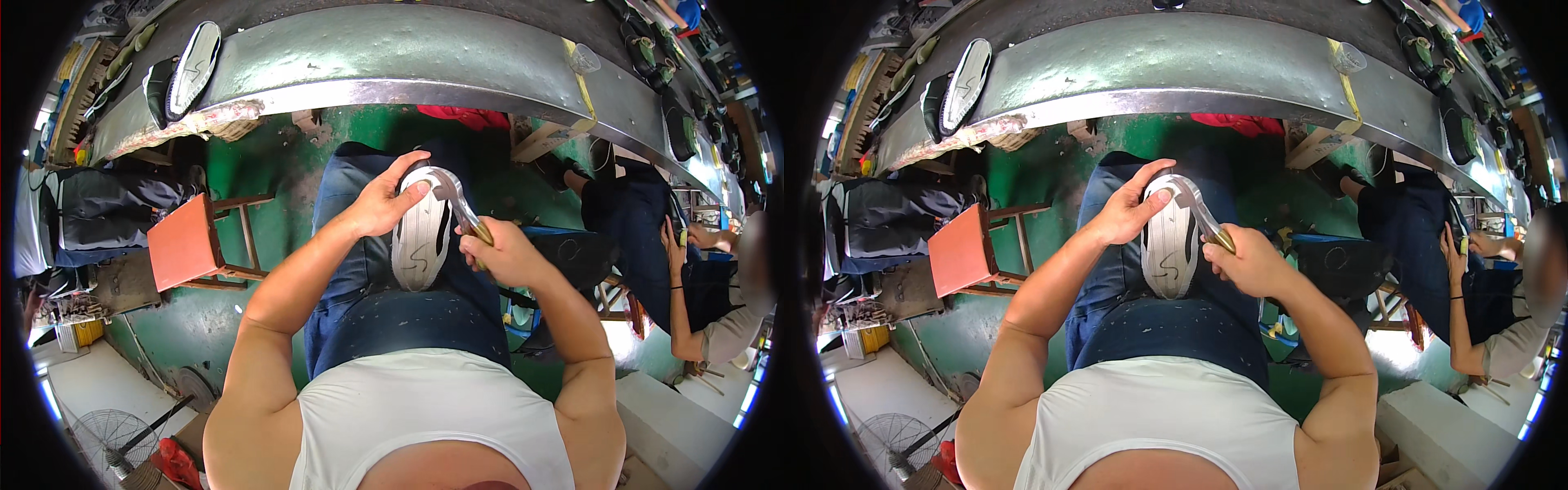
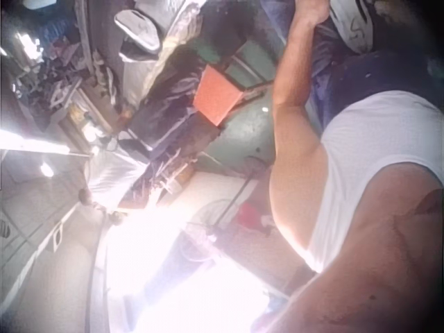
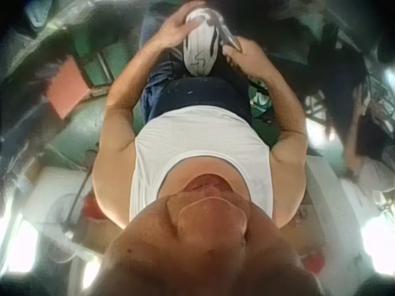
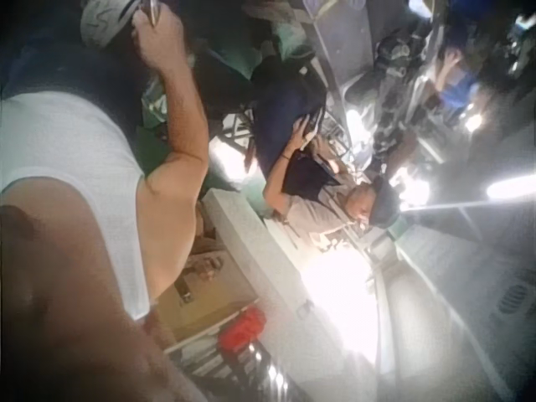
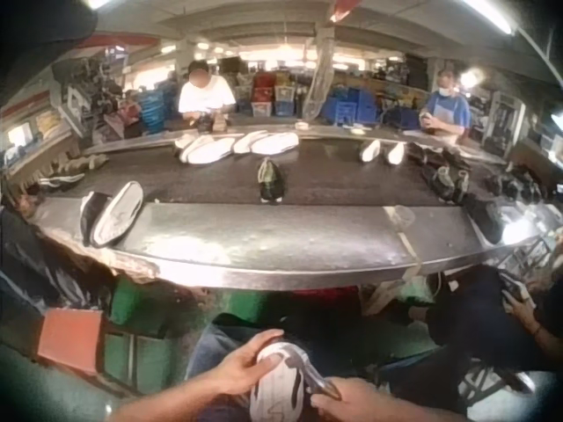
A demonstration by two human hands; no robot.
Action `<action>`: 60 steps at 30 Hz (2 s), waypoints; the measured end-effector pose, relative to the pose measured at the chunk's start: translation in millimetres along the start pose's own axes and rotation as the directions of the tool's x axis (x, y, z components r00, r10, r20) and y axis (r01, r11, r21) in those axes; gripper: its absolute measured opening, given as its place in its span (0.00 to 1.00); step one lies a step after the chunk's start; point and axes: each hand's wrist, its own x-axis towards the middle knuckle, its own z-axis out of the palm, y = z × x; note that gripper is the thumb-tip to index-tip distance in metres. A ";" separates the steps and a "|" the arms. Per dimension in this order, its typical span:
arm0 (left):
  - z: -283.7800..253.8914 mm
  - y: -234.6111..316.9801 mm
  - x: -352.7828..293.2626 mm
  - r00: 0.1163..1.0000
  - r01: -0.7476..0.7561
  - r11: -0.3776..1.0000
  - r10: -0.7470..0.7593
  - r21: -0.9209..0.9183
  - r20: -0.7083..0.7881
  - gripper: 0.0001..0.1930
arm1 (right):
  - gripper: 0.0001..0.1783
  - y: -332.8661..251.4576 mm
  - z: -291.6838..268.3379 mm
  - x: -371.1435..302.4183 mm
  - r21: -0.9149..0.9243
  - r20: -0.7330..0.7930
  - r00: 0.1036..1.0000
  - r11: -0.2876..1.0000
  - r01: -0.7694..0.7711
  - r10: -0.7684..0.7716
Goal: Use pliers to pull and stretch shoe uppers over a last to attach them to the sole during the lasting process.
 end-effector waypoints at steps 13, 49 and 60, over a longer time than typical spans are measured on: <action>-9.5 -5.2 -0.4 0.997 0.018 0.957 0.002 -0.289 0.071 0.25 | 0.13 12.8 33.8 -7.8 -0.661 -0.208 0.924 0.742 0.111 -0.323; 16.1 -38.1 -30.9 0.882 0.472 0.731 -0.395 -0.494 0.258 0.45 | 0.21 55.6 -1.8 44.9 -0.226 -0.298 0.945 0.952 -0.205 0.133; 61.4 -80.1 -61.1 0.945 0.326 0.931 -0.324 -0.164 0.041 0.54 | 0.31 29.4 -12.3 -3.9 -0.840 0.112 0.959 0.491 0.231 -0.259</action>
